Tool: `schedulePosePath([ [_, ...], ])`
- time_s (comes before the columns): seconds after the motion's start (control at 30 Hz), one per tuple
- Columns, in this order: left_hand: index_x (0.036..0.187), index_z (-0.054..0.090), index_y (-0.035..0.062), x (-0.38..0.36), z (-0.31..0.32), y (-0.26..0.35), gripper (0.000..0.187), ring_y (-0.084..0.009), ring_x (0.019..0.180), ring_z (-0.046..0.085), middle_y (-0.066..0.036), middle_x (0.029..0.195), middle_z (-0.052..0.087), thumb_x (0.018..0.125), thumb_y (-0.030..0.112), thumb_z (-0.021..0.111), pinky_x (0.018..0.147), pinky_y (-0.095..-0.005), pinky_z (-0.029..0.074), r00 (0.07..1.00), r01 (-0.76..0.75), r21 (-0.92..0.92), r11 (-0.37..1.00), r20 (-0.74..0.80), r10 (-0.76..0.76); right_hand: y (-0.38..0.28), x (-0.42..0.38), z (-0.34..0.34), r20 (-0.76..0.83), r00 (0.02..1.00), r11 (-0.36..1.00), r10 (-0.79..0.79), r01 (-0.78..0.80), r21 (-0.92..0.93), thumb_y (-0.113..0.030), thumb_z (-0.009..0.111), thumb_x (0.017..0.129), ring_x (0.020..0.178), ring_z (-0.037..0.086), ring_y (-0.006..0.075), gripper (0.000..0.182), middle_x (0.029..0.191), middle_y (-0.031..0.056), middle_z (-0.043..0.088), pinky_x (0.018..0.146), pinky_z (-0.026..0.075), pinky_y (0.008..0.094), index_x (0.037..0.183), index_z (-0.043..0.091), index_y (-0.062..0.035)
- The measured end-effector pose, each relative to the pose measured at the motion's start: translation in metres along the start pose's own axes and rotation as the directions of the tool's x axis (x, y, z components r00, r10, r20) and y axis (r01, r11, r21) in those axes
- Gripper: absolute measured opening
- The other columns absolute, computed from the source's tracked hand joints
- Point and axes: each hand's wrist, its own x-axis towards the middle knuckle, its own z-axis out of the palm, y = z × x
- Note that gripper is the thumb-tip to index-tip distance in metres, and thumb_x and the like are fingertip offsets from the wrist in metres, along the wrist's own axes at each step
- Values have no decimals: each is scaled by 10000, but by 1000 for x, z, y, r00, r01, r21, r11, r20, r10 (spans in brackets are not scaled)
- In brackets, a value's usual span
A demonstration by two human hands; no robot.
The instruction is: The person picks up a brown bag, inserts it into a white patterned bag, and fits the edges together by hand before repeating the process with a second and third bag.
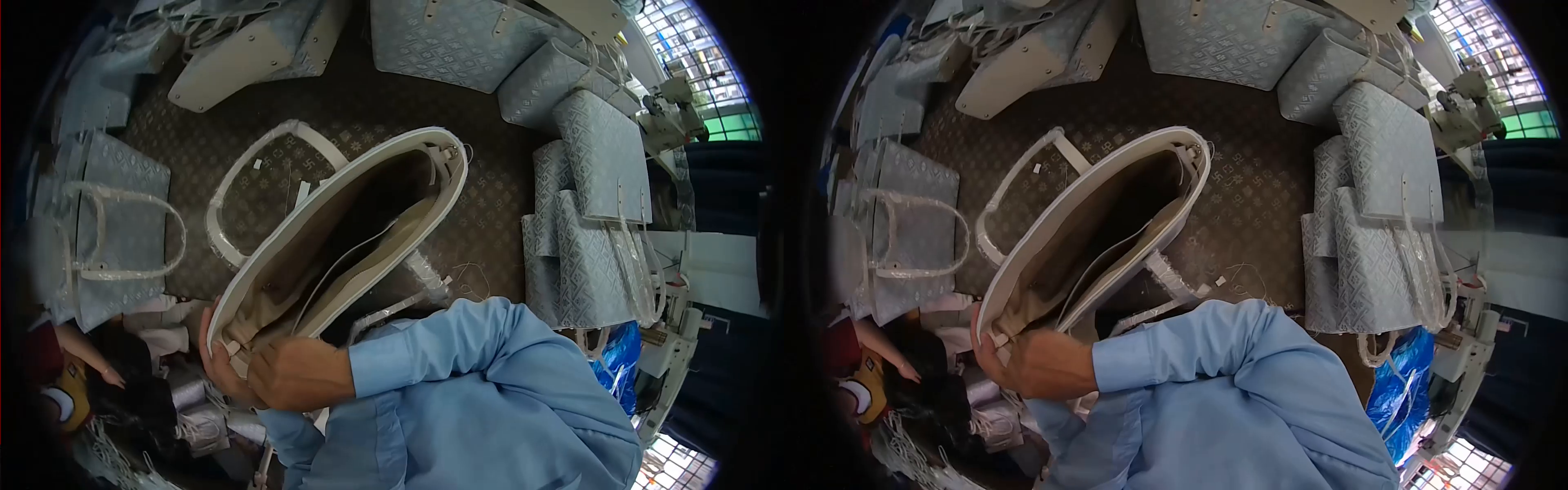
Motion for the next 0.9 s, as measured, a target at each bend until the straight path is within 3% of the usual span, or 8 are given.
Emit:
schedulePosePath([
  [0.17,1285,475,-71,2,-15,11,511,-319,1159,533,-231,1262,531,927,288,415,1002,-410,432,998,-44,134,990,58,37,12,1,-6,147,988,980,-41,11,198,-196,575,754,639,592,253,217,715,127,591,577,482,361,727,572,20],
  [0.27,1292,490,-55,9,-14,34,468,-275,1139,541,-209,1263,536,921,230,488,979,-376,435,985,81,203,976,136,-110,42,-9,-82,-143,979,892,-146,193,410,-280,565,915,880,626,296,336,985,157,611,737,527,385,1001,607,42],
  [0.4,1345,460,-21,0,13,74,534,-216,1117,541,-141,1294,530,843,115,581,964,-315,413,968,173,381,908,104,-228,128,-57,-165,-500,727,785,470,-603,-139,-143,727,784,1084,567,381,531,1213,220,567,899,487,377,1245,520,21],
  [0.5,1338,473,-9,19,3,79,618,-165,1078,544,-119,1236,567,721,-1,510,950,-268,403,908,244,491,836,188,-375,175,-80,-181,107,646,579,756,-736,351,-38,639,826,857,618,189,449,1013,146,641,756,496,305,1261,528,-6],
  [0.6,1293,524,2,31,-9,89,570,-140,1045,557,-93,1186,600,724,-15,494,928,-247,410,772,408,499,765,258,-581,187,-83,-204,338,633,561,696,-774,295,13,568,800,745,572,108,402,858,92,645,686,477,276,1200,588,-16],
  [0.7,1288,525,1,41,-6,90,553,-125,1020,566,-103,1171,606,737,-21,480,897,-243,431,712,430,581,691,252,-655,179,-81,-206,401,418,343,815,-906,247,31,506,755,727,564,99,404,785,78,640,667,468,258,1141,623,2],
  [0.77,1289,518,1,60,2,86,530,-126,925,595,-119,1127,622,761,-8,476,829,-248,462,771,179,702,690,335,-541,180,-84,-196,352,486,459,800,-874,161,27,457,729,713,581,98,450,796,80,653,645,467,250,1144,628,-6],
  [0.9,1258,546,-19,131,16,73,480,-154,751,606,-137,980,652,784,50,514,691,-294,480,574,-16,841,541,451,-684,168,-69,-212,463,193,248,865,-967,-61,14,525,787,797,580,120,433,940,85,674,736,474,256,1214,596,-5],
])
